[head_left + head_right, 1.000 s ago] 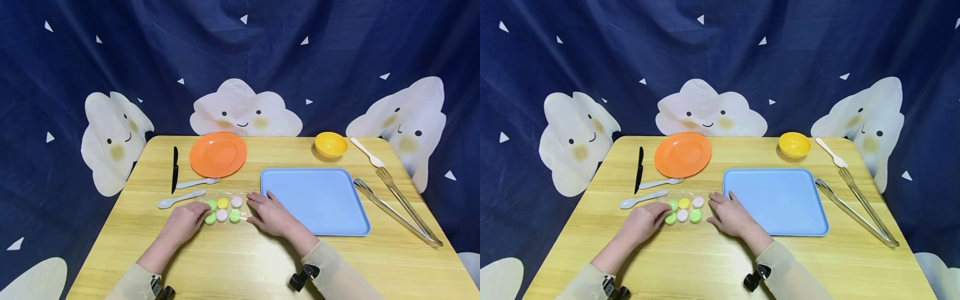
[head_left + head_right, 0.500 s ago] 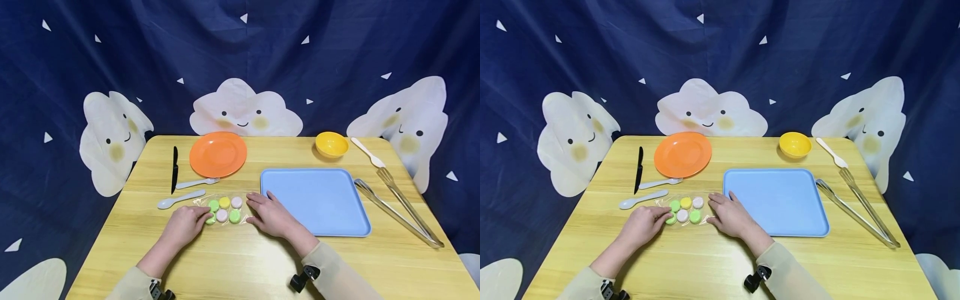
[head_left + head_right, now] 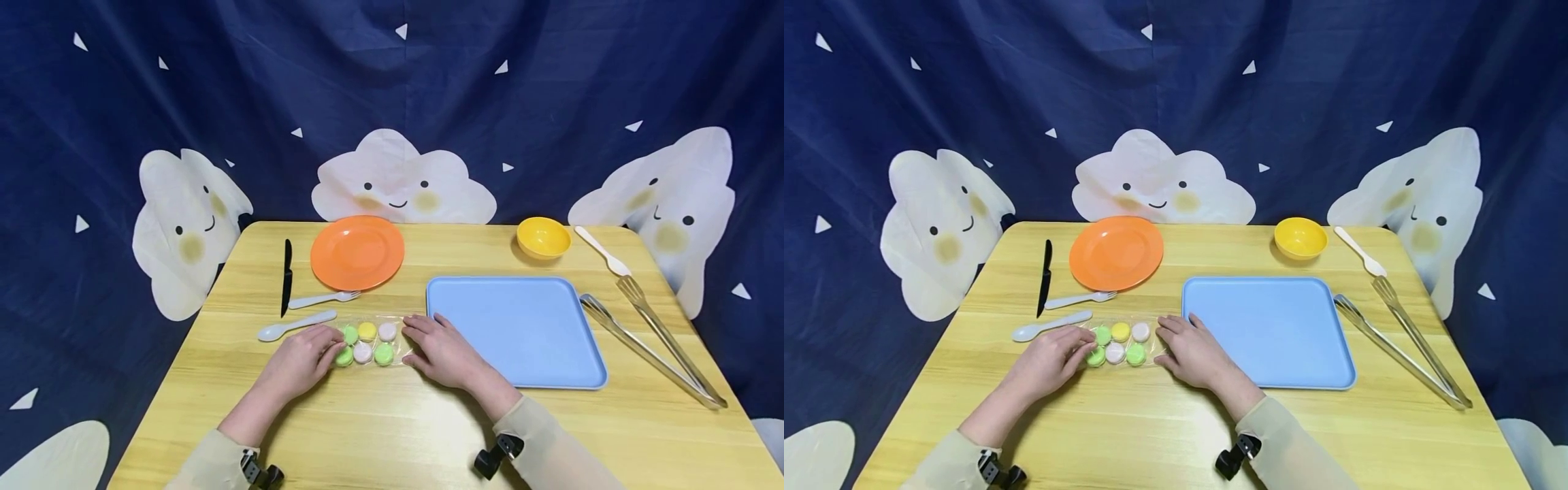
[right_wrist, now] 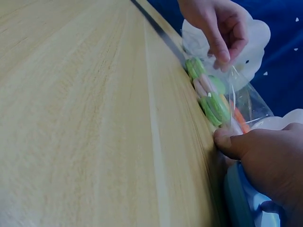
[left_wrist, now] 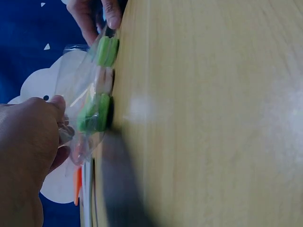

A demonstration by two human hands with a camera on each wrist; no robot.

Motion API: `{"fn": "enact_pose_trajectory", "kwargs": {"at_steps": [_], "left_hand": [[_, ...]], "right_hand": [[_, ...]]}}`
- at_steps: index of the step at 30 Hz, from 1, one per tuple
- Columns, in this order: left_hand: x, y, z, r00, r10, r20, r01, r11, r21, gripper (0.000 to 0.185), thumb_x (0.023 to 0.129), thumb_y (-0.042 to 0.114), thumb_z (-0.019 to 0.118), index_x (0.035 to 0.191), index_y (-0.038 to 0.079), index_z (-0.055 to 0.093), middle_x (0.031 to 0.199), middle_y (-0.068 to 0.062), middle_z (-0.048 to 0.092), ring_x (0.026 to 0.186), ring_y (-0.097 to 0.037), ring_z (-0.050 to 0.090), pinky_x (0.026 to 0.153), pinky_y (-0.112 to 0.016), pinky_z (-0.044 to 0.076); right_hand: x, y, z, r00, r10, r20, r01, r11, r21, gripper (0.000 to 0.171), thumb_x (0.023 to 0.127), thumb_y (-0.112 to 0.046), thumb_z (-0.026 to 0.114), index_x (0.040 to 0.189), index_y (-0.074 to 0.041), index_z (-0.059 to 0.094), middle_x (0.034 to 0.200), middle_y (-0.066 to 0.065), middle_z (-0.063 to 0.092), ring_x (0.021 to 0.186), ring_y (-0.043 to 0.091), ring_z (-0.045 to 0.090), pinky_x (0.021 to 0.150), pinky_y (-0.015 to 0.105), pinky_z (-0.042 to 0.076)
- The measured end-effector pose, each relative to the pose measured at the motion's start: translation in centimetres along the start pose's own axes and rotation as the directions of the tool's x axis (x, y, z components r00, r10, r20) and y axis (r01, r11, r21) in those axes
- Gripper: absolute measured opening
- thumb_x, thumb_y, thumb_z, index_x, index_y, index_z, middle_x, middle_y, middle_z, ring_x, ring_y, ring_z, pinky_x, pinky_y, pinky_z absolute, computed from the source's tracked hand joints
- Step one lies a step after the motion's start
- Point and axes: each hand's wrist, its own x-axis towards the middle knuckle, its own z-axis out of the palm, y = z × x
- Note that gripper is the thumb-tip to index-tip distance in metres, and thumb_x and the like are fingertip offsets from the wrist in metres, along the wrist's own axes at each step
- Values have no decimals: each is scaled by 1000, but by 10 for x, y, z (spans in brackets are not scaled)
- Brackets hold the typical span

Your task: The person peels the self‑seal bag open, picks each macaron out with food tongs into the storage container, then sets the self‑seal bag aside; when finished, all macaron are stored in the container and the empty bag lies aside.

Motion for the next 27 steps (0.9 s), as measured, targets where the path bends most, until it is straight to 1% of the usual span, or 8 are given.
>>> {"fn": "enact_pose_trajectory", "kwargs": {"at_steps": [4, 7, 9, 14, 18, 22, 25, 27], "left_hand": [[0, 1, 0, 1000, -7, 28, 7, 1000, -1, 13, 97, 14, 80, 107, 11, 74, 103, -1, 77, 100, -19, 74, 86, -39, 64], [4, 3, -2, 998, -2, 57, 1, 1000, 14, 20, 96, 12, 81, 116, 9, 76, 109, -4, 77, 105, -22, 74, 92, -42, 63], [8, 5, -4, 996, 2, 85, -5, 999, 32, 24, 95, 10, 82, 118, 9, 76, 109, -4, 77, 105, -23, 73, 92, -42, 62], [15, 10, -8, 989, -25, 146, 14, 997, 73, 18, 92, 9, 85, 109, 9, 80, 95, 3, 68, 90, -16, 68, 78, -36, 62], [17, 14, -9, 983, -69, 170, 56, 995, 79, 12, 94, 12, 83, 106, 12, 81, 92, 6, 64, 86, -13, 62, 72, -34, 60], [16, 13, -9, 981, -122, 149, 120, 993, 19, 9, 97, 15, 79, 105, 12, 80, 97, 5, 66, 90, -13, 65, 77, -35, 61], [12, 10, -7, 981, -158, 116, 168, 983, -76, 7, 99, 16, 78, 105, 12, 79, 99, 6, 70, 90, -11, 68, 79, -34, 62], [8, 7, -4, 979, -182, 96, 194, 971, -139, 6, 100, 17, 77, 105, 13, 79, 100, 7, 71, 89, -8, 68, 78, -31, 62]], "right_hand": [[2, 1, 0, 1000, 1, -27, -1, 1000, 22, 58, 102, -42, 73, 144, -2, 63, 155, 15, 54, 145, 34, 47, 123, 62, 30], [4, 1, -1, 999, 3, -48, -1, 999, 35, 59, 100, -42, 74, 143, -4, 63, 156, 14, 53, 143, 34, 49, 122, 60, 33], [5, 1, -2, 999, 3, -54, -1, 999, 36, 60, 99, -43, 75, 143, -4, 63, 156, 14, 53, 143, 33, 49, 121, 59, 35], [4, 2, -3, 1000, 13, -25, -12, 999, 39, 69, 97, -48, 76, 146, -3, 60, 157, 14, 52, 144, 34, 47, 121, 61, 34], [3, 2, -4, 1000, 24, -8, -23, 999, 44, 70, 98, -48, 75, 148, -2, 58, 158, 15, 51, 145, 33, 47, 121, 63, 32], [2, 2, -4, 1000, 22, -9, -21, 998, 64, 68, 98, -44, 76, 148, -2, 58, 157, 16, 52, 145, 32, 47, 121, 64, 31], [1, 3, -5, 1000, 21, -11, -20, 996, 87, 65, 99, -40, 77, 147, -1, 59, 156, 16, 52, 145, 33, 47, 121, 64, 32], [1, 4, -5, 1000, 22, -10, -21, 995, 98, 63, 99, -37, 78, 147, -2, 60, 156, 15, 53, 145, 33, 47, 121, 64, 33]]}}
